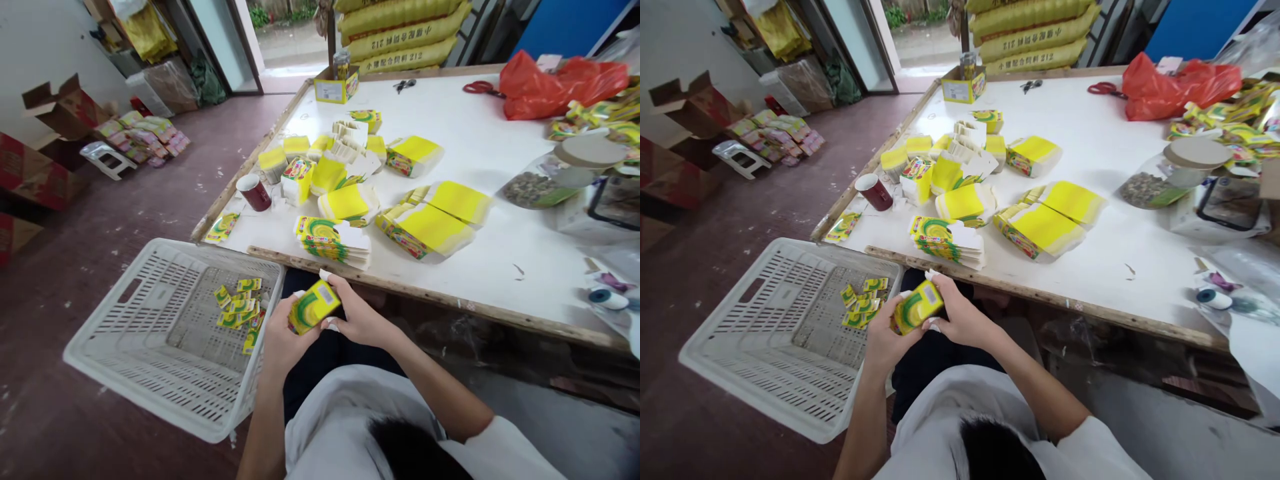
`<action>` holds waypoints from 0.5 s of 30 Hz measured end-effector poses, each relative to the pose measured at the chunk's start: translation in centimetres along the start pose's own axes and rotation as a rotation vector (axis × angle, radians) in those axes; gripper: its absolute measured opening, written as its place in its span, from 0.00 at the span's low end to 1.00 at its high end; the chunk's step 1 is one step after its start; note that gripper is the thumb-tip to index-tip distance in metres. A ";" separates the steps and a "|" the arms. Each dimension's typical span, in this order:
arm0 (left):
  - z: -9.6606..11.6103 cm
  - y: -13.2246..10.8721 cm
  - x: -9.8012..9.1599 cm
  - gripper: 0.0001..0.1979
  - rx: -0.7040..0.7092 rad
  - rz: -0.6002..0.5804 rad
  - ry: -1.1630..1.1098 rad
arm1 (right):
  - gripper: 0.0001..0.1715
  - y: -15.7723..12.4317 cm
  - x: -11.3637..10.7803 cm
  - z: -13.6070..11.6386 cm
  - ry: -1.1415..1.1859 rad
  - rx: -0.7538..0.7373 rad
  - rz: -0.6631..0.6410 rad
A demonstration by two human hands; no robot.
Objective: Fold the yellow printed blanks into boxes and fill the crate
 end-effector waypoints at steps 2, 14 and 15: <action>-1.0 0.3 -1.0 0.32 -0.155 0.256 -0.048 | 0.32 1.3 -0.6 0.3 -0.011 0.009 0.079; -3.0 0.7 -2.1 0.36 -0.259 0.599 -0.155 | 0.16 11.6 -1.8 3.2 -0.900 0.218 0.251; -2.9 0.6 -1.6 0.35 -0.269 0.577 -0.183 | 0.16 11.6 -1.6 3.5 -0.906 0.220 0.248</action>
Point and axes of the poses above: each hand's wrist, its own y-axis towards the middle knuckle, its own x-axis out of the palm, z = x × y, the point moved 1 cm from there along y, towards the middle knuckle, and after that the axes turned 15 degrees about z, right-handed, at the moved point
